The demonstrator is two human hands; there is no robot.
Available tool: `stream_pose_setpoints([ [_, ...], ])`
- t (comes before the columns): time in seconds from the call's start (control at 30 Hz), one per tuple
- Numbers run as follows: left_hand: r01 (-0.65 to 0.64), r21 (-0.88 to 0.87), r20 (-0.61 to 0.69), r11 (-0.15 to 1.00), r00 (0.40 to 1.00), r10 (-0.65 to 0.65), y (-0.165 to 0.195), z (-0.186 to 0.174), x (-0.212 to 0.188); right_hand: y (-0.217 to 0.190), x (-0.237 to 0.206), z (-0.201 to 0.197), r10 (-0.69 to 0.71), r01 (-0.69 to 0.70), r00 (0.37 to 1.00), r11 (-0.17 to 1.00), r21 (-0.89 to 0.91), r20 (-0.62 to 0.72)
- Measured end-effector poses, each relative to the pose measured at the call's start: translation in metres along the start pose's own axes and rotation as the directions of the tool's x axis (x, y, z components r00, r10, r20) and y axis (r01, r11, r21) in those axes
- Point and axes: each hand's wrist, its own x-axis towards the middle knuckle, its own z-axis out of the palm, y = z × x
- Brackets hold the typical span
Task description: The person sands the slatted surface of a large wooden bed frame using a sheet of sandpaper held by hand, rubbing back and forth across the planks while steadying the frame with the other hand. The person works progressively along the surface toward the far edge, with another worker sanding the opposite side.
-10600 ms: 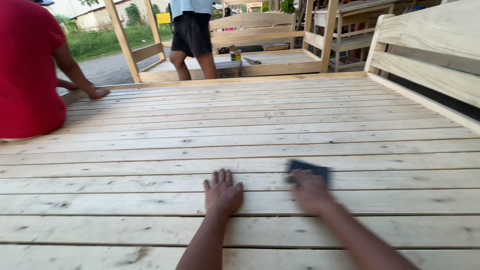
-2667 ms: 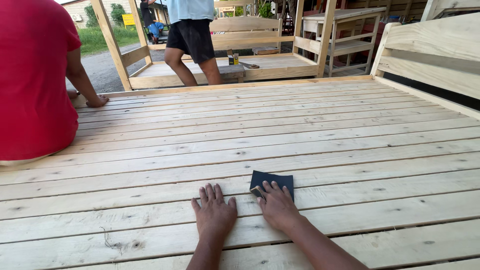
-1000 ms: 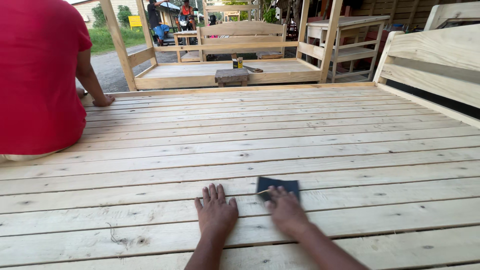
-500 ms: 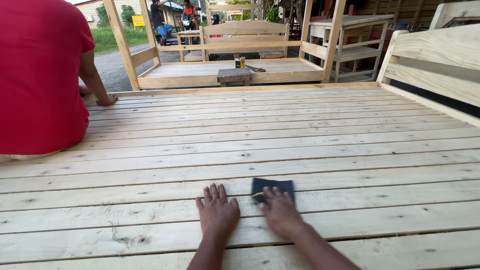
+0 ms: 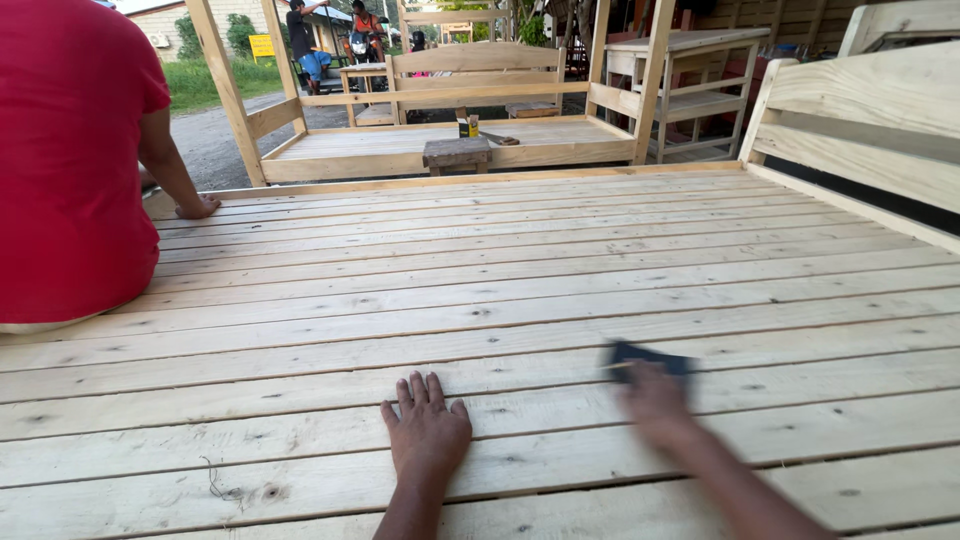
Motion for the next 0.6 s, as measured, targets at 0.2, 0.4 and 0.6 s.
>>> stream_pose_setpoints([
  [0.2,-0.007,0.017,0.024,1.000,1.000,0.007,-0.003,0.001,0.001,-0.084,-0.022,0.034,-0.073,0.044,0.944,0.994,0.098,0.322],
  [0.4,-0.017,-0.004,-0.002,1.000,1.000,0.017,-0.001,0.005,0.001,0.087,-0.012,-0.064,0.365,-0.355,0.925,0.929,-0.107,0.105],
  [0.6,-0.012,0.004,-0.033,1.000,0.999,0.012,-0.001,0.004,0.002,0.114,-0.046,-0.061,0.319,-0.268,0.942,0.904,-0.334,0.107],
])
